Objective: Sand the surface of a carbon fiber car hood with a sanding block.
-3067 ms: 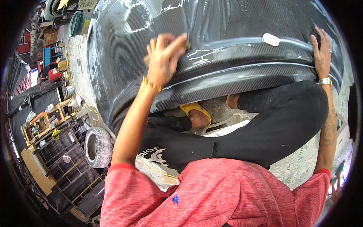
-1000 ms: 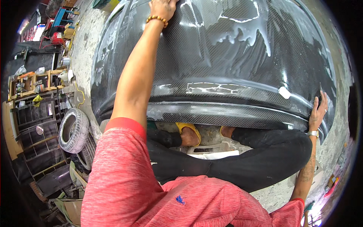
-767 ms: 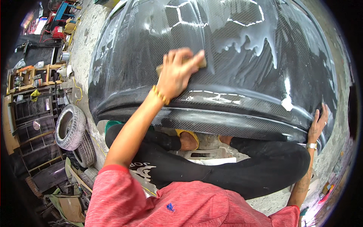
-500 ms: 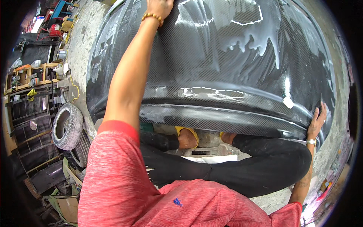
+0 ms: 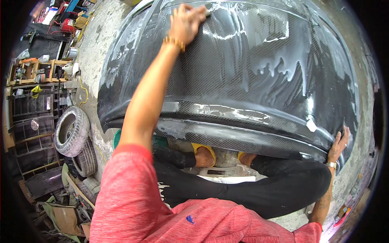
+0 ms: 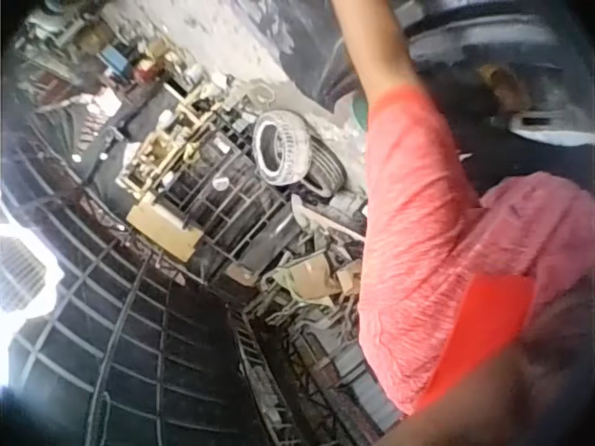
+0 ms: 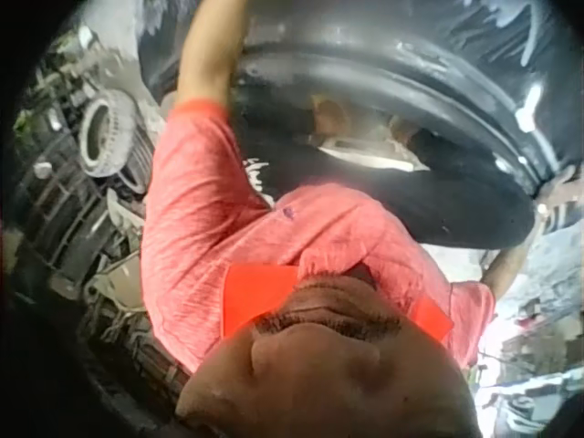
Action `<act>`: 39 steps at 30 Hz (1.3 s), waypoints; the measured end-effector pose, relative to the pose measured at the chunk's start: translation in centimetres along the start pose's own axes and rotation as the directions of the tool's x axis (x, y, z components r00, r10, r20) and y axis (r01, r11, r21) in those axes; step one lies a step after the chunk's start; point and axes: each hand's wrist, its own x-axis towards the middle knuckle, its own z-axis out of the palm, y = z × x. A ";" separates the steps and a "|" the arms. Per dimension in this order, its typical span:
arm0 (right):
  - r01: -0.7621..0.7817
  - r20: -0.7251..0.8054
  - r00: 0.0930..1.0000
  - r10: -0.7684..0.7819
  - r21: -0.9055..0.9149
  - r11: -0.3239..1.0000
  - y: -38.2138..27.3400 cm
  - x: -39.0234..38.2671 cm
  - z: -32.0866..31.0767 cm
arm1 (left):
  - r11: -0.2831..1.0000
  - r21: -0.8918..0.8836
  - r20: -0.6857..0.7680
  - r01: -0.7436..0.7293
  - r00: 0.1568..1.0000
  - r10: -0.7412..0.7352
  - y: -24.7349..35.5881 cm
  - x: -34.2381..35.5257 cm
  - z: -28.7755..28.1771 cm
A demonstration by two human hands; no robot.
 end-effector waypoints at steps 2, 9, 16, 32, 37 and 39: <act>0.010 0.002 1.000 -0.010 0.055 0.998 -0.1 0.1 1.3 | 0.950 -0.192 0.016 0.246 0.969 -0.248 -3.3 3.6 1.0; -0.049 0.015 0.999 0.050 -0.019 0.999 0.5 -0.5 0.8 | 0.956 -0.172 0.184 0.237 0.961 -0.205 -8.1 -6.3 -15.0; 0.080 0.128 0.991 -0.048 -0.257 0.963 -1.2 0.7 -0.9 | 0.716 -0.093 0.242 0.692 0.713 -0.658 -4.2 -39.9 -31.3; 0.228 0.068 0.973 -0.219 -0.403 0.887 -1.9 5.1 -15.6 | 0.615 0.172 0.664 0.769 0.371 -0.649 -1.2 -44.4 -17.5; 0.236 0.108 0.971 -0.212 -0.312 0.920 -1.9 3.2 -13.9 | 0.604 0.296 0.718 0.740 0.245 -0.651 -2.4 -42.2 -20.9; 0.184 0.098 0.982 -0.162 -0.291 0.939 -0.6 2.2 -12.4 | 0.596 0.347 0.730 0.724 0.191 -0.657 -1.3 -43.5 -23.9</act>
